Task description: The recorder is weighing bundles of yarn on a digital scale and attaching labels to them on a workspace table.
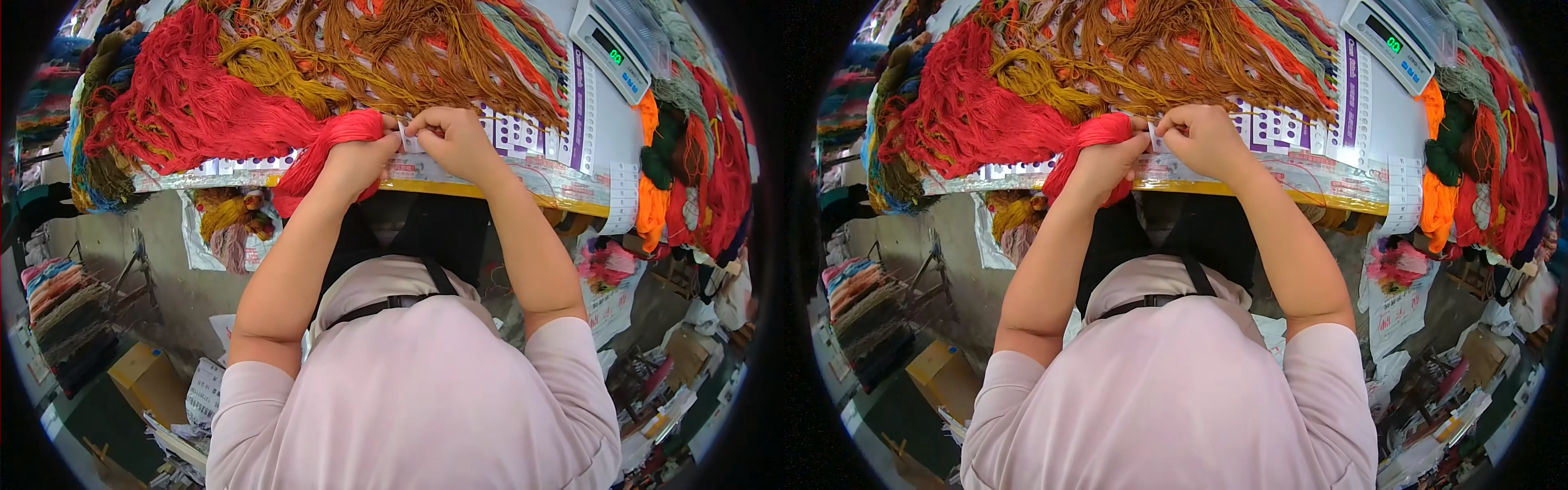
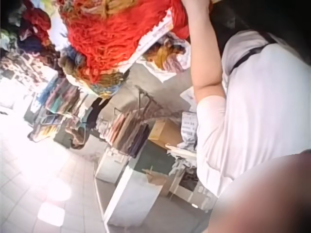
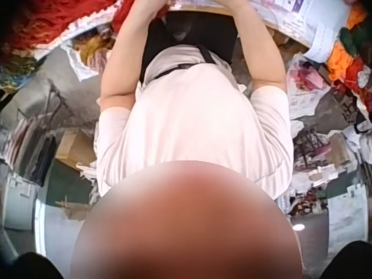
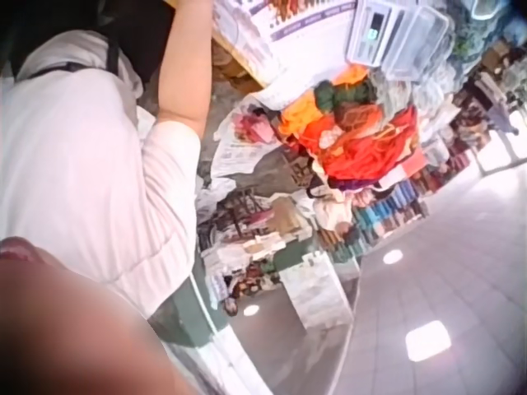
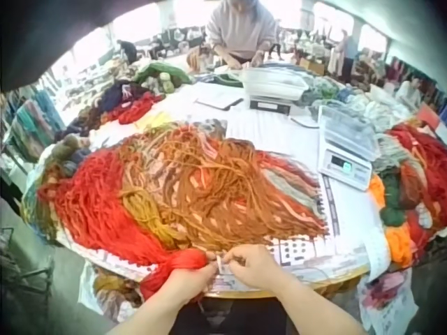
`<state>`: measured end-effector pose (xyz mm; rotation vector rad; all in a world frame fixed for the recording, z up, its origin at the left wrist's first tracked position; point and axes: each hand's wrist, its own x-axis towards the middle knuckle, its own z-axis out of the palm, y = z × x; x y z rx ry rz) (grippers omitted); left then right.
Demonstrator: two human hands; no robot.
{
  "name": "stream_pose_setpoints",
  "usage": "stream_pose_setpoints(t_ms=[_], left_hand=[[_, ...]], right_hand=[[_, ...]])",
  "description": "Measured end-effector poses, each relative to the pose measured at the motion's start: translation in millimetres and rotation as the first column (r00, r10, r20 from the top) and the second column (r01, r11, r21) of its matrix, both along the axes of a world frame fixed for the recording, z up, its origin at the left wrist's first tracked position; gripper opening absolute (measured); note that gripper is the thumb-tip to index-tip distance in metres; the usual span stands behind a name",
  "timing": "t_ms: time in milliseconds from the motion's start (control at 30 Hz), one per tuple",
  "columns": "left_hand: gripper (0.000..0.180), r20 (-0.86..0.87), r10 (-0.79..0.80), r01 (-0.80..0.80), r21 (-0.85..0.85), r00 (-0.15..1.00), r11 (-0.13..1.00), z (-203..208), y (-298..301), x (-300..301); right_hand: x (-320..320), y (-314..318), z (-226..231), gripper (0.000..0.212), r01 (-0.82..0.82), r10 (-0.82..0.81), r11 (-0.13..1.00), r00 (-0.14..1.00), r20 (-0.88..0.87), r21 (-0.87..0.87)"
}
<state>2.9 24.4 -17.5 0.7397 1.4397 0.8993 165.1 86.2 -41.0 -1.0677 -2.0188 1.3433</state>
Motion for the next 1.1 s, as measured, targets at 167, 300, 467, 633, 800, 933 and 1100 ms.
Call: stream_pose_setpoints(t_ms=[167,300,467,633,800,933,1100], left_hand=[[0.009,-0.022,-0.122,0.121,-0.046,0.992,0.992,-3,5,-3],[0.009,-0.045,-0.093,0.09,-0.055,0.995,0.994,-5,9,0],[0.015,-0.035,-0.068,0.066,-0.047,0.997,0.997,-7,8,1],[0.008,0.085,-0.034,0.042,-0.088,0.996,0.995,-11,7,-3],[0.007,0.054,-0.066,0.069,-0.044,0.996,0.997,-14,8,-3],[0.009,-0.122,0.082,-0.055,0.21,0.989,0.976,-15,-2,-17],[0.008,0.736,0.237,-0.17,-0.166,0.635,0.971,36,-7,-73]], right_hand=[[6,5,-4,0.014,-0.036,0.029,0.987,0.998,-0.05,-0.155],[6,7,-2,0.02,-0.075,-0.042,0.931,0.95,-0.31,-0.357],[4,4,-6,0.017,-0.086,-0.008,0.948,0.956,-0.293,-0.307],[1,0,-4,0.016,-0.09,0.036,0.968,0.974,-0.224,-0.235],[-2,-2,-1,0.015,-0.091,0.062,0.984,0.982,-0.18,-0.155],[0,-1,-1,0.016,-0.076,0.064,0.991,0.993,-0.1,-0.114],[1,1,5,0.018,-0.1,0.099,0.994,0.995,-0.014,-0.054]])
